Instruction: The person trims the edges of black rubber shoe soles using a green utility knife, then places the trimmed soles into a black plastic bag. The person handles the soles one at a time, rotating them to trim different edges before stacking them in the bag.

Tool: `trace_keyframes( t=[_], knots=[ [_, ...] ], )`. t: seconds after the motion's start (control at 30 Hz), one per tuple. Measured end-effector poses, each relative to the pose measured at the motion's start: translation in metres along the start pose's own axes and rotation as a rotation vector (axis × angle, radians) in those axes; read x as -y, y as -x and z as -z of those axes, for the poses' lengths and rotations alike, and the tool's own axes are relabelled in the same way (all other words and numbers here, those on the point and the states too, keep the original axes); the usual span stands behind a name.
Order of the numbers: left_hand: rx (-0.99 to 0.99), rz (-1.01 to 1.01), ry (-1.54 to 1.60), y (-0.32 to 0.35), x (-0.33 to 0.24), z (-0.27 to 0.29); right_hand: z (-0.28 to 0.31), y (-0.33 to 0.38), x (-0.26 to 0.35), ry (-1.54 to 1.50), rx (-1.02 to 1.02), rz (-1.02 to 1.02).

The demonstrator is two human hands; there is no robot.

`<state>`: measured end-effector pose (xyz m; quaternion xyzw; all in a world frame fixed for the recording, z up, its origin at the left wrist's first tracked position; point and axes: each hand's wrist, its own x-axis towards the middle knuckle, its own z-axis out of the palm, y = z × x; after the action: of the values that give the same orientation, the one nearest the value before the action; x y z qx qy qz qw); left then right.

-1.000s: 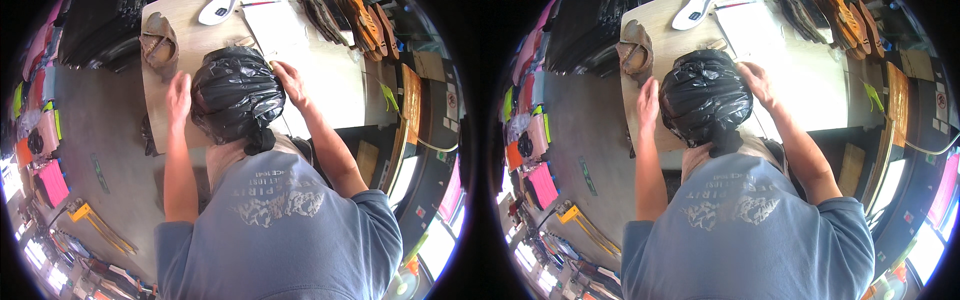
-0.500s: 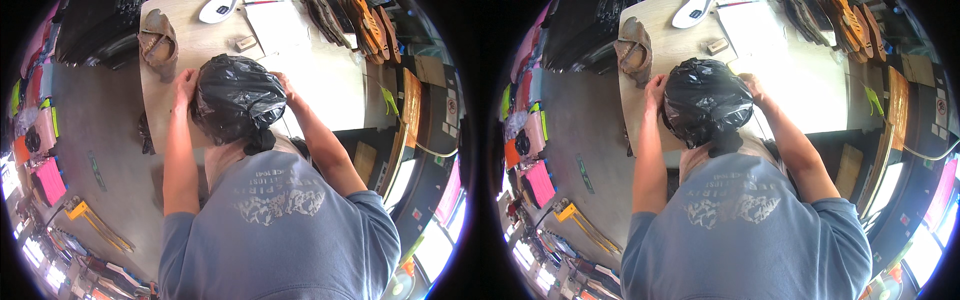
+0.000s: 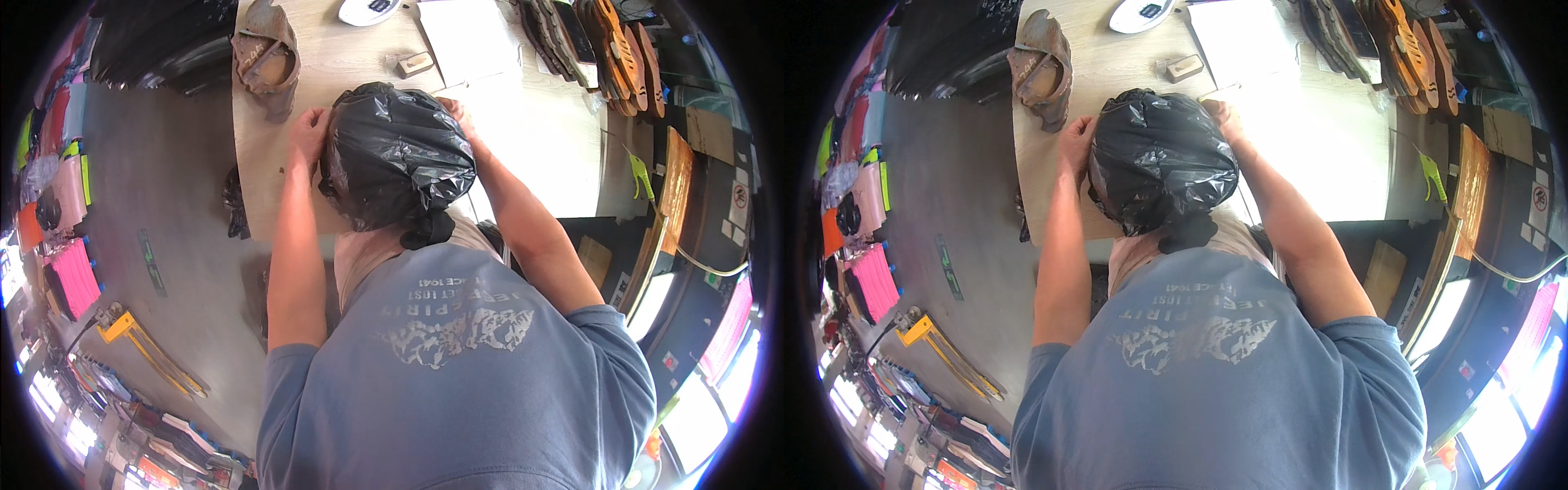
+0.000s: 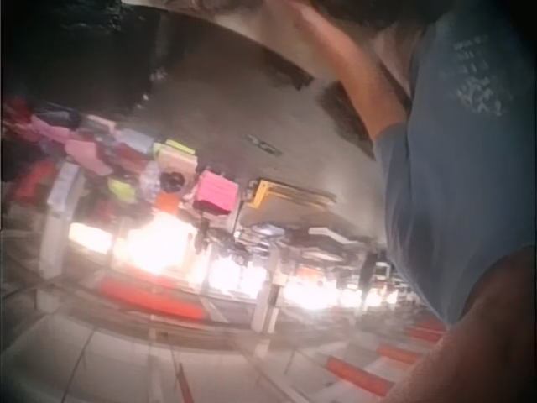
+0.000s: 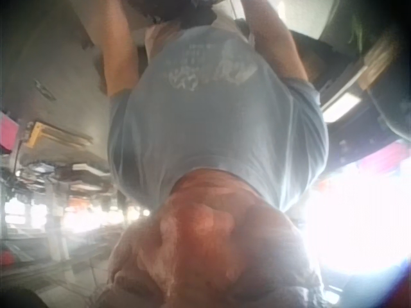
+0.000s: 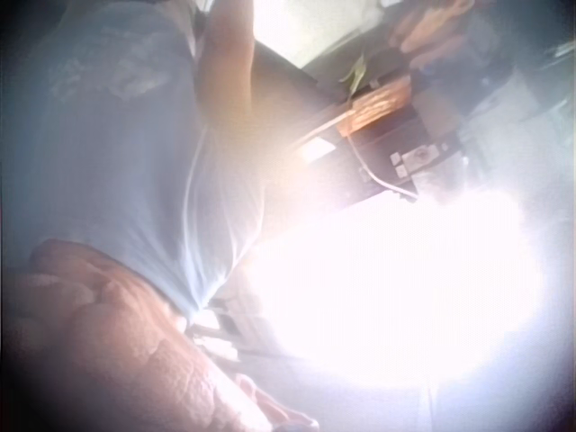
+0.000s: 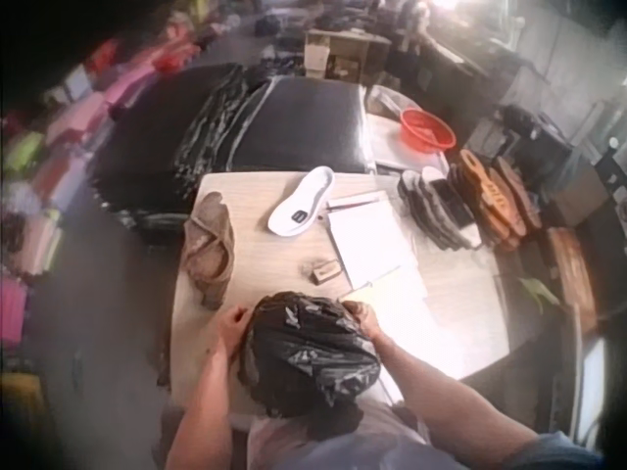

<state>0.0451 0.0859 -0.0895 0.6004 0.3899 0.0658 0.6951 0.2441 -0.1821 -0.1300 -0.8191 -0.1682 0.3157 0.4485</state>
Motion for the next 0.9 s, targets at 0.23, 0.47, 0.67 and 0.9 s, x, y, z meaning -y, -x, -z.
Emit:
trace_keyframes(
  t=[0.23,0.47,0.67,0.9],
  knots=[
    [-0.202,-0.151,-0.034,0.065,0.018,0.023,0.043,0.072,0.024,0.139,-0.065,0.132],
    [0.207,0.061,-0.409,0.182,0.043,0.017,0.06,0.184,0.053,0.272,0.388,-0.086],
    [-0.01,-0.259,-0.926,0.157,0.06,-0.006,0.024,0.167,0.021,0.59,0.198,-0.056],
    [-0.086,-0.008,-0.858,0.15,0.043,-0.017,-0.007,0.145,-0.041,0.538,0.107,0.214]
  ],
)
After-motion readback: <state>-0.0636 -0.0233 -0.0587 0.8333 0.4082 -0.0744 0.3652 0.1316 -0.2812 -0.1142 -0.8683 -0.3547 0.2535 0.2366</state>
